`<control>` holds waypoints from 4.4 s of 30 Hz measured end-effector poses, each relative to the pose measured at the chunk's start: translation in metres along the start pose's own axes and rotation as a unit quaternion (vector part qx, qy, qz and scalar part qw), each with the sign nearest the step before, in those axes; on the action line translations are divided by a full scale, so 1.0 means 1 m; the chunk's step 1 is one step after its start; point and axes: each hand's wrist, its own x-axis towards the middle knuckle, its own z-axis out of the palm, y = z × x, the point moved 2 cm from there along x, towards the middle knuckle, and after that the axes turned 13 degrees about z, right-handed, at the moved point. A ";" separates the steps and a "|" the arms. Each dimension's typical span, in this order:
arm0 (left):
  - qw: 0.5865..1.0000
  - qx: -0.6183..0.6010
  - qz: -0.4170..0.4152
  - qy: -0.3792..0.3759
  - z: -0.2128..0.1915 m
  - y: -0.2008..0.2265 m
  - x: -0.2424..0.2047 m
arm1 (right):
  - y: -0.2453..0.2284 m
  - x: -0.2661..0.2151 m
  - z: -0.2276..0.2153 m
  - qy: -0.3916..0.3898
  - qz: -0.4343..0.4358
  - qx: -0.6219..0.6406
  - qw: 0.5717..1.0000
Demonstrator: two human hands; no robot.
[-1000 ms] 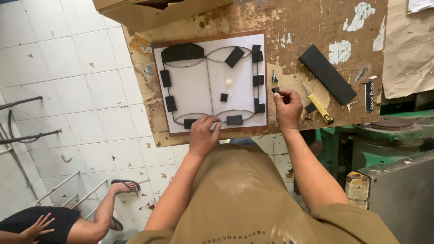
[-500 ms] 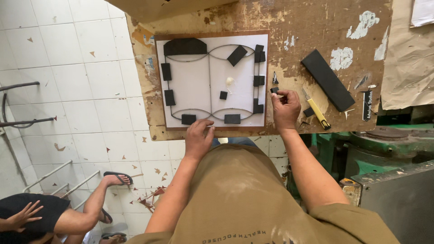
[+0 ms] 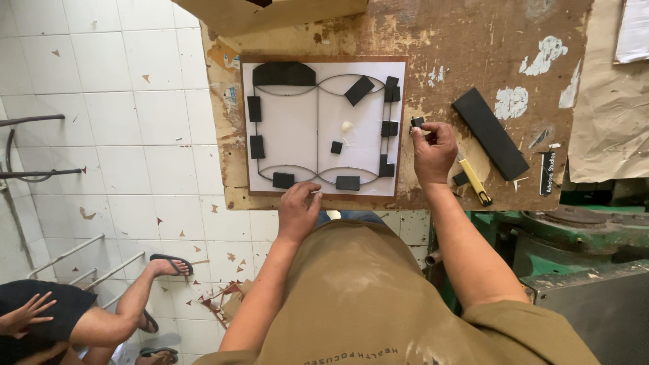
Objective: The person cuts small black foam pieces using a utility knife and places them onto a white board with a wire loop pattern. They repeatedly pick up foam pieces, cut them on a metal surface, and arrange them along the wire path on the board.
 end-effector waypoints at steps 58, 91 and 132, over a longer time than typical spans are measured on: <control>0.959 0.042 0.250 -0.126 -0.020 -0.028 0.055 | 0.024 -0.167 0.018 0.100 -0.050 -0.170 0.979; 0.957 0.030 0.241 -0.158 -0.044 -0.060 0.033 | 0.024 -0.167 0.028 0.098 -0.035 -0.260 0.960; 0.946 0.027 0.279 -0.166 -0.016 -0.045 0.052 | 0.011 -0.177 0.031 0.097 -0.061 -0.184 0.976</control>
